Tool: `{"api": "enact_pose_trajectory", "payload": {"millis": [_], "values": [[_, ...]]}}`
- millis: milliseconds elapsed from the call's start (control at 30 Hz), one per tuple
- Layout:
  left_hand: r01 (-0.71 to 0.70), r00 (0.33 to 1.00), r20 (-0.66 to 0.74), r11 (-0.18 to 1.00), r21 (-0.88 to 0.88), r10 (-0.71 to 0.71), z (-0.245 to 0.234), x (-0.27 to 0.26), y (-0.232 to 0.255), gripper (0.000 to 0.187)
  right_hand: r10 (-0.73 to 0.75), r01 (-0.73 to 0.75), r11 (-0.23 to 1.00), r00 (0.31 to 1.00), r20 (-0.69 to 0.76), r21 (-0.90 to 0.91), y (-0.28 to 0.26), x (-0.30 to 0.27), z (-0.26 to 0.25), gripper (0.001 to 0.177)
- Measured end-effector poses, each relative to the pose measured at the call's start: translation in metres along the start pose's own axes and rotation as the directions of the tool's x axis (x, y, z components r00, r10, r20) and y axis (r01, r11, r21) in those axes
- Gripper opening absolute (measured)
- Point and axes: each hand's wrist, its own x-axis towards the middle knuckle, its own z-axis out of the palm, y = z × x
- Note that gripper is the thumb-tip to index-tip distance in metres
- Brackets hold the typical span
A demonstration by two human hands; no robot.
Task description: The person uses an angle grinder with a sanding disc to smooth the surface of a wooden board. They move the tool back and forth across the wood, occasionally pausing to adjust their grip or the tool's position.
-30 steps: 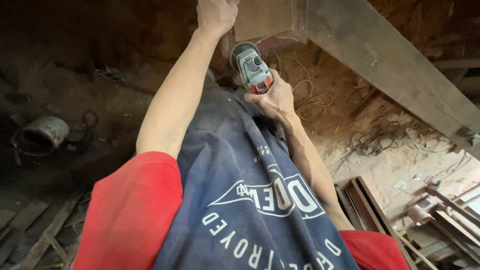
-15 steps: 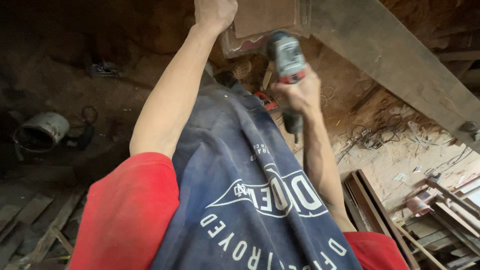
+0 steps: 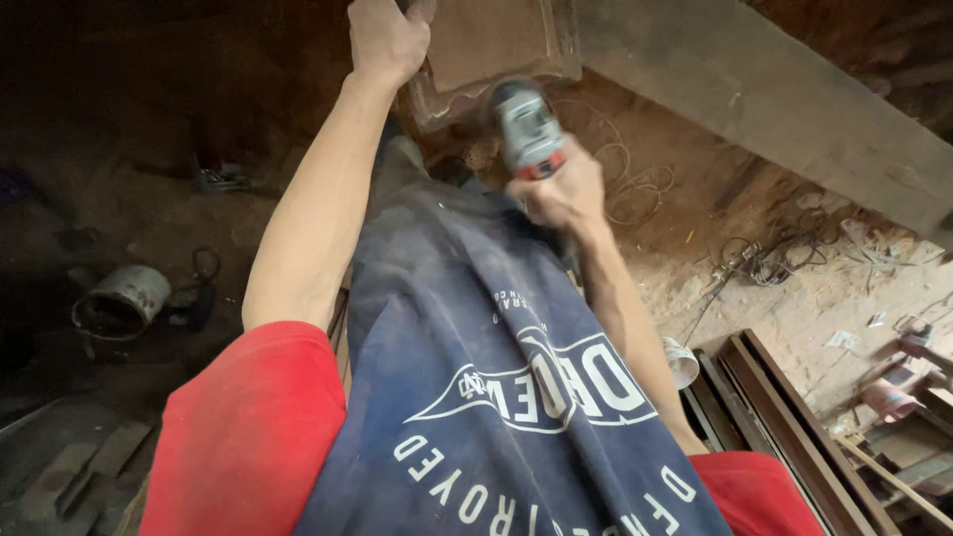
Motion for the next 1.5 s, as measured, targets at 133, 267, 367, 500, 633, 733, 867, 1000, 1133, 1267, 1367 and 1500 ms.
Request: {"api": "enact_pose_trajectory", "payload": {"millis": [133, 267, 367, 500, 633, 733, 867, 1000, 1133, 1267, 1367, 1500], "values": [[0.028, 0.998, 0.053, 0.999, 0.046, -0.031, -0.005, -0.003, -0.001, 0.039, -0.041, 0.045, 0.987, 0.999, 0.031, -0.156, -0.002, -0.005, 0.018, 0.073], [0.080, 0.990, 0.110, 0.993, 0.086, -0.089, -0.006, -0.004, -0.003, 0.042, 0.022, -0.021, 1.000, 0.999, -0.027, 0.013, 0.001, -0.003, -0.007, 0.065], [0.002, 0.990, 0.138, 1.000, -0.013, 0.000, -0.006, -0.010, -0.005, 0.025, 0.017, -0.017, 1.000, 1.000, -0.010, -0.013, 0.001, -0.008, -0.008, 0.064], [0.005, 0.997, 0.074, 1.000, 0.010, -0.006, -0.003, -0.007, -0.002, 0.033, -0.102, 0.104, 0.990, 0.994, 0.024, -0.090, -0.007, -0.014, 0.026, 0.073], [-0.011, 0.998, 0.068, 1.000, 0.025, 0.010, -0.008, -0.008, -0.002, 0.030, -0.084, 0.083, 0.996, 0.996, -0.013, -0.034, -0.002, -0.009, 0.021, 0.068], [-0.018, 0.994, 0.109, 1.000, -0.018, 0.020, -0.010, -0.005, -0.001, 0.021, 0.101, -0.089, 0.961, 0.994, -0.031, 0.263, 0.008, 0.000, -0.011, 0.060], [0.079, 0.981, 0.172, 0.996, 0.040, -0.084, -0.011, -0.002, 0.003, 0.022, -0.010, 0.038, 0.973, 0.992, -0.123, 0.227, 0.009, -0.001, -0.021, 0.046], [0.026, 0.995, 0.100, 0.999, 0.045, -0.030, -0.015, -0.005, 0.010, 0.042, -0.065, 0.071, 0.996, 0.994, -0.089, 0.063, -0.001, -0.012, 0.005, 0.047], [0.127, 0.976, 0.173, 0.991, 0.040, -0.132, -0.020, -0.002, 0.016, 0.044, 0.201, -0.195, 0.924, 0.980, 0.017, 0.330, -0.002, -0.013, 0.003, 0.055], [0.068, 0.981, 0.180, 0.997, 0.034, -0.073, -0.022, -0.006, 0.013, 0.045, 0.011, 0.022, 0.950, 0.994, -0.106, 0.313, 0.011, -0.011, -0.007, 0.046], [0.000, 0.988, 0.151, 1.000, -0.028, 0.004, -0.020, -0.006, 0.010, 0.047, -0.057, 0.087, 0.958, 0.992, -0.114, 0.275, 0.008, -0.008, 0.002, 0.047], [0.005, 0.991, 0.137, 1.000, 0.005, -0.006, -0.018, -0.003, 0.006, 0.045, 0.024, -0.003, 0.957, 0.997, -0.069, 0.290, -0.002, -0.013, 0.007, 0.053]]}}
